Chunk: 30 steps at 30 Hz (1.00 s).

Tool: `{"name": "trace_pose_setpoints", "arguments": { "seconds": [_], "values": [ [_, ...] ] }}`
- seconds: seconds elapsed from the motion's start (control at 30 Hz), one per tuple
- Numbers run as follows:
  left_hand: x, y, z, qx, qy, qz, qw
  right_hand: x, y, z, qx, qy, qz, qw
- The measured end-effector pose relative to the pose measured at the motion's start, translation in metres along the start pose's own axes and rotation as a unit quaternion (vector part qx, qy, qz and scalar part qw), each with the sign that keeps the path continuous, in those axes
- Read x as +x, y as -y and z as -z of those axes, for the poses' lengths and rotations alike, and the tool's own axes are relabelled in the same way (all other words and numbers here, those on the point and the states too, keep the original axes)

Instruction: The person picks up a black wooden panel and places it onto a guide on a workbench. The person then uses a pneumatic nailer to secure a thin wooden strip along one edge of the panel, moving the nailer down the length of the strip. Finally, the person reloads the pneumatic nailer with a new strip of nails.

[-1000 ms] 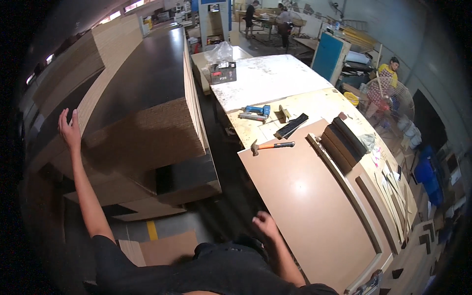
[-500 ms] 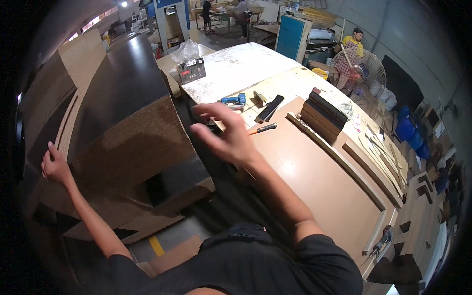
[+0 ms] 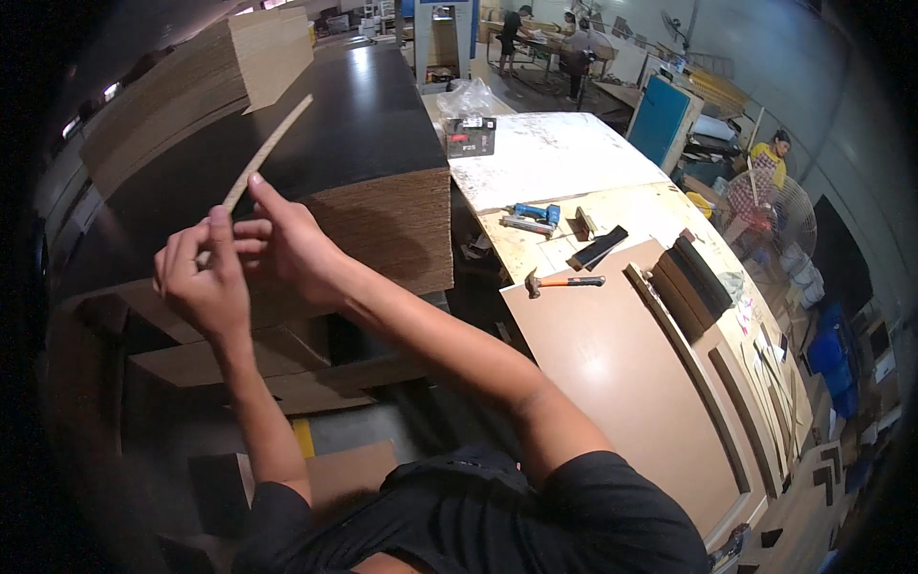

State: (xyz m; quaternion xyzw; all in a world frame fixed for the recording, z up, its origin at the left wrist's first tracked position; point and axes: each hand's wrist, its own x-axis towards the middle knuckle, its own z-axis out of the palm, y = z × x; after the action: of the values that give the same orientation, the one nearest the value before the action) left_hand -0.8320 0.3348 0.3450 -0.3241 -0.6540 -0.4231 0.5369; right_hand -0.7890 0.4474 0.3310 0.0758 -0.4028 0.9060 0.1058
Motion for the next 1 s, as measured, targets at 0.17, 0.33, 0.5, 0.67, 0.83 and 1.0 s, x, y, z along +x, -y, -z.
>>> {"name": "trace_pose_setpoints", "arguments": {
  "seconds": [0.17, 0.33, 0.5, 0.67, 0.83, 1.0],
  "values": [
    [-0.015, -0.051, 0.025, -0.012, 0.055, -0.014, 0.998, 0.004, 0.003, -0.009, 0.065, -0.039, -0.031, 0.997],
    [-0.035, -0.071, 0.041, -0.135, 0.103, -0.046, 0.984, -0.034, 0.021, -0.020, -0.004, -0.151, 0.024, 0.988],
    [-0.044, -0.003, 0.058, -0.082, -0.259, 0.013, 0.962, -0.099, 0.053, -0.020, -0.023, -0.250, -0.004, 0.968],
    [-0.029, 0.094, 0.086, -0.382, -0.266, 0.561, 0.684, -0.176, 0.085, 0.031, -0.258, -0.273, 0.214, 0.902],
    [-0.031, 0.103, 0.100, -0.383, -0.239, 0.538, 0.712, -0.265, 0.109, 0.074, -0.420, -0.229, 0.423, 0.770],
    [-0.026, 0.085, 0.104, -0.276, -0.151, 0.435, 0.844, -0.361, 0.108, 0.090, -0.452, -0.236, 0.534, 0.674]
  ]
}}
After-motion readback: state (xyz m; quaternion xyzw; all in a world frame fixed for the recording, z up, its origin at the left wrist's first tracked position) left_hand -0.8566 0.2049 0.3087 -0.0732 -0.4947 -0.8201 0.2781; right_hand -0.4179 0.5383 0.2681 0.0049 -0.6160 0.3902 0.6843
